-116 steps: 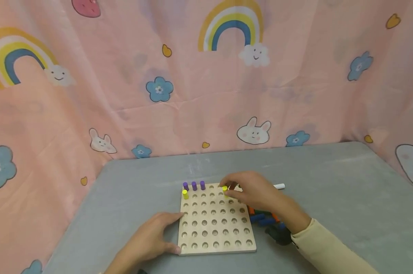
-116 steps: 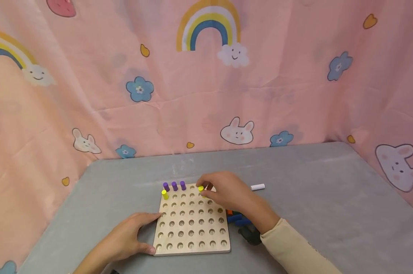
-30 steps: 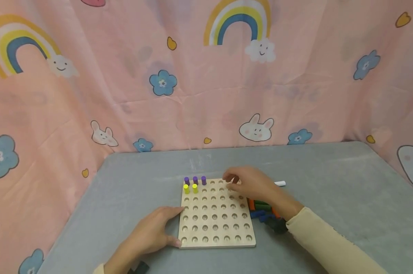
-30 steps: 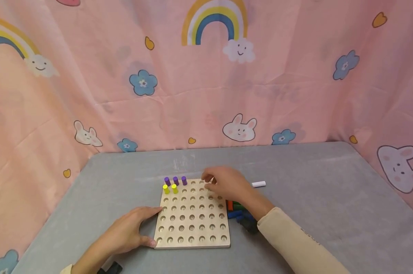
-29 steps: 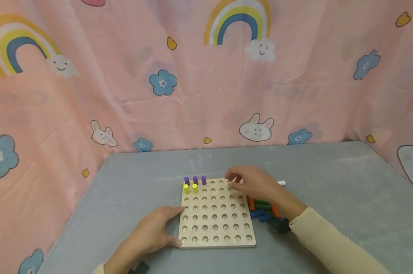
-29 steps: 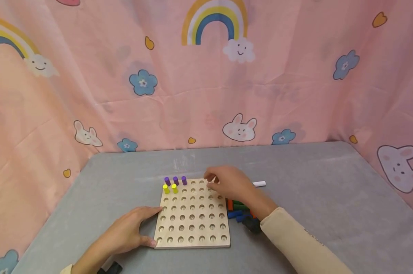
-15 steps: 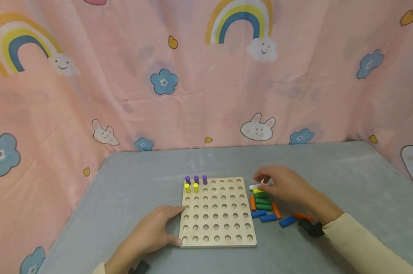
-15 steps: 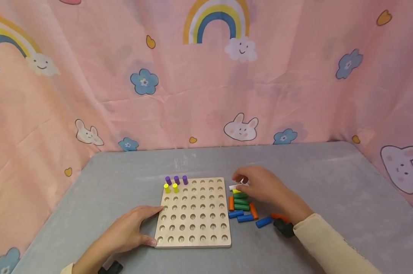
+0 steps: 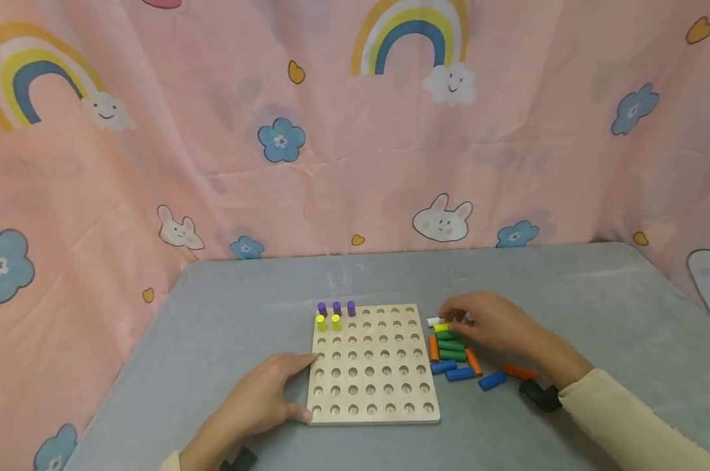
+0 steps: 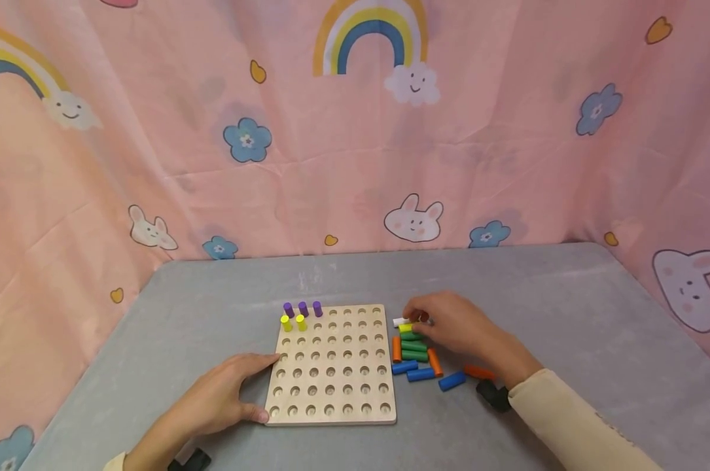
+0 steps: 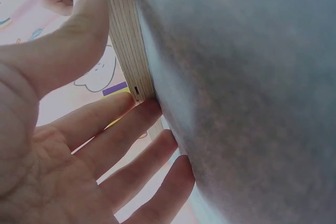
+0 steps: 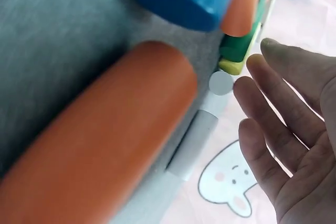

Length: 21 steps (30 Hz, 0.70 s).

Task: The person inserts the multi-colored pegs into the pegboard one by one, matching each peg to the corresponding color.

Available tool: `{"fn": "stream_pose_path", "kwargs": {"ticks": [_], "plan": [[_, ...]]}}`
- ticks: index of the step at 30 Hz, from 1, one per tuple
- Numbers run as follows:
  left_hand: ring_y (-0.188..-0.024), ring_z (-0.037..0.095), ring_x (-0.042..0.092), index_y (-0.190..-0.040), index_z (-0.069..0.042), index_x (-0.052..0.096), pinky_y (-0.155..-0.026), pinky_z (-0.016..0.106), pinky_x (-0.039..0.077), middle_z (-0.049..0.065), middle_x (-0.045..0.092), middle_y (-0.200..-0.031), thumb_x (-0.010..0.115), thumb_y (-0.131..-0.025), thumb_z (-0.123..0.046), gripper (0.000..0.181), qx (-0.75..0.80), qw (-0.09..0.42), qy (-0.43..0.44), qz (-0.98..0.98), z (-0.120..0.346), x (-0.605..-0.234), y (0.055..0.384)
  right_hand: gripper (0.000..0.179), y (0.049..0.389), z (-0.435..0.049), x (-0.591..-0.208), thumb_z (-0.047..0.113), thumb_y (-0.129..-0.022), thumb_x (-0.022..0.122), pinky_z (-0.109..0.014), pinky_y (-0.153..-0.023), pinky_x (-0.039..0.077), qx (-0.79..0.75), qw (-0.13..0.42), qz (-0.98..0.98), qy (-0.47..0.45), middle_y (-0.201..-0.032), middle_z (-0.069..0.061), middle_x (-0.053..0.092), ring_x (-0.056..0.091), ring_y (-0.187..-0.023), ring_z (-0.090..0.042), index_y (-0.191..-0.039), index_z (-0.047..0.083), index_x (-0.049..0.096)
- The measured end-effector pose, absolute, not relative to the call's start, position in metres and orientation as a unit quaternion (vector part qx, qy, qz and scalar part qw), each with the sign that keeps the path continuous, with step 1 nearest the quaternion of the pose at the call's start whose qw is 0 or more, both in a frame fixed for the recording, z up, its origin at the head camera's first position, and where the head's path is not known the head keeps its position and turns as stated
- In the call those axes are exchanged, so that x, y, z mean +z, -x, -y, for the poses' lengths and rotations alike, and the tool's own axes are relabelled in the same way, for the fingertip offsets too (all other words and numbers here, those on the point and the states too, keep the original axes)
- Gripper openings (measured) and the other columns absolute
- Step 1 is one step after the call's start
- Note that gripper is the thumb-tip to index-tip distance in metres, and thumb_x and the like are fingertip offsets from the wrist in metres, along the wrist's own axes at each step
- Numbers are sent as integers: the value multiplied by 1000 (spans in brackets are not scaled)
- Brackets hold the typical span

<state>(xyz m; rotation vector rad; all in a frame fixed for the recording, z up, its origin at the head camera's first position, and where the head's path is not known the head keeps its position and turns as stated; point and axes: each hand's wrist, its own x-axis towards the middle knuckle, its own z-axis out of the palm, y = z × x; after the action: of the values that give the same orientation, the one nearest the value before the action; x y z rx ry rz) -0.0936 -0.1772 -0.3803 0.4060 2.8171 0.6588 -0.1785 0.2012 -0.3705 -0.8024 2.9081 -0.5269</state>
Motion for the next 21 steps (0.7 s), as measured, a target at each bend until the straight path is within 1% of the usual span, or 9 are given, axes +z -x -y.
{"fn": "stream_pose_path", "kwargs": {"ticks": [6,10,16,21], "plan": [[-132,33,54,-140,-16,58,-110,55,44,8,62,-139,93,-57,-32,91,226,109,-139,-958,177,-381,95,17,185,-196,-375,15,-90,73,-34,-76,58,-153,42,-948,278,-92,11,72,64,-84,-7,-106,18,73],[-132,33,55,-140,-15,58,-110,55,45,8,62,-139,93,-58,-31,90,219,104,-139,-960,179,-379,97,16,190,-191,-373,16,-90,73,-36,-80,60,-147,49,-949,276,-95,9,73,66,-86,-9,-106,18,73],[-131,32,55,-139,-14,59,-110,53,45,8,63,-138,93,-58,-33,91,222,102,-155,-957,181,-381,97,16,194,-187,-372,14,-90,73,-39,-84,60,-149,73,-946,280,-98,7,74,68,-90,-11,-106,18,72],[-131,31,55,-140,-15,58,-109,54,46,7,63,-138,93,-58,-34,91,220,99,-153,-958,181,-383,95,15,196,-184,-373,17,-90,74,-40,-86,59,-137,85,-943,290,-98,9,74,67,-91,-10,-104,21,73]]}}
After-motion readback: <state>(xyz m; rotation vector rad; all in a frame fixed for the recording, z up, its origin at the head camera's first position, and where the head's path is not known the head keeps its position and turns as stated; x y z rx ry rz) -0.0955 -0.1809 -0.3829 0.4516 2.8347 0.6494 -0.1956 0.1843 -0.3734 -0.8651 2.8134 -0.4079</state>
